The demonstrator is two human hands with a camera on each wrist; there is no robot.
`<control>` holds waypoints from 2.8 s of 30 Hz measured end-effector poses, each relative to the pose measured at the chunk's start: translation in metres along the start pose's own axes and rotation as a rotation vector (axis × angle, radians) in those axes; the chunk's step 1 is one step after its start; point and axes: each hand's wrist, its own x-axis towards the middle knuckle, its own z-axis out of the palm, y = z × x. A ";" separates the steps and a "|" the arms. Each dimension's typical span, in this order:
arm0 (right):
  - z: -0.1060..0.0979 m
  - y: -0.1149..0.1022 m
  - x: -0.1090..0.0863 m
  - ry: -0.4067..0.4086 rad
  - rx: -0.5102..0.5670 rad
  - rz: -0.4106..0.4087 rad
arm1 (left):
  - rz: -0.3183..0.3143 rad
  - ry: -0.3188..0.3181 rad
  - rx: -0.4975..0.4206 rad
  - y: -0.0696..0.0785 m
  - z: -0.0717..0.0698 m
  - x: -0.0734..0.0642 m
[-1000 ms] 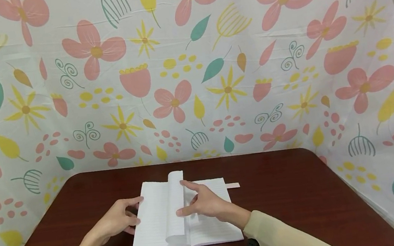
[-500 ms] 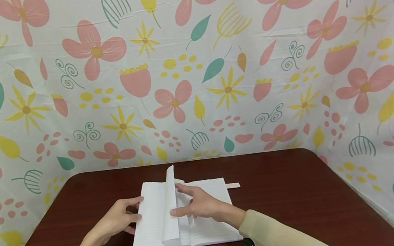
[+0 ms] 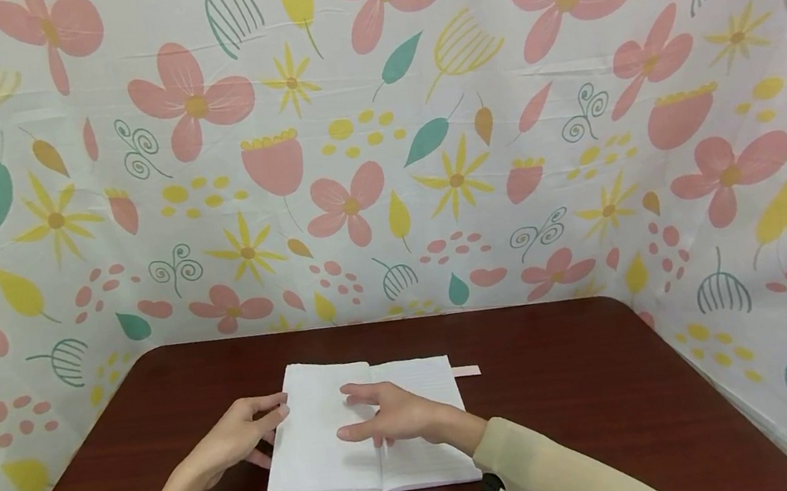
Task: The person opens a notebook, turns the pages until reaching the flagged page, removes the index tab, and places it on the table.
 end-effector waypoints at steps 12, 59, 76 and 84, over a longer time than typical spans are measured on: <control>-0.005 0.006 -0.007 -0.003 0.005 -0.013 | 0.098 -0.057 0.014 -0.008 -0.001 0.002; -0.109 0.071 -0.102 0.172 -0.396 -0.129 | 0.036 -0.024 0.059 -0.004 0.000 0.001; -0.109 0.074 -0.099 0.131 -0.427 -0.086 | 0.028 -0.013 0.060 -0.005 0.000 0.002; -0.108 0.075 -0.094 0.134 -0.432 -0.054 | 0.042 -0.029 0.048 -0.005 0.000 0.001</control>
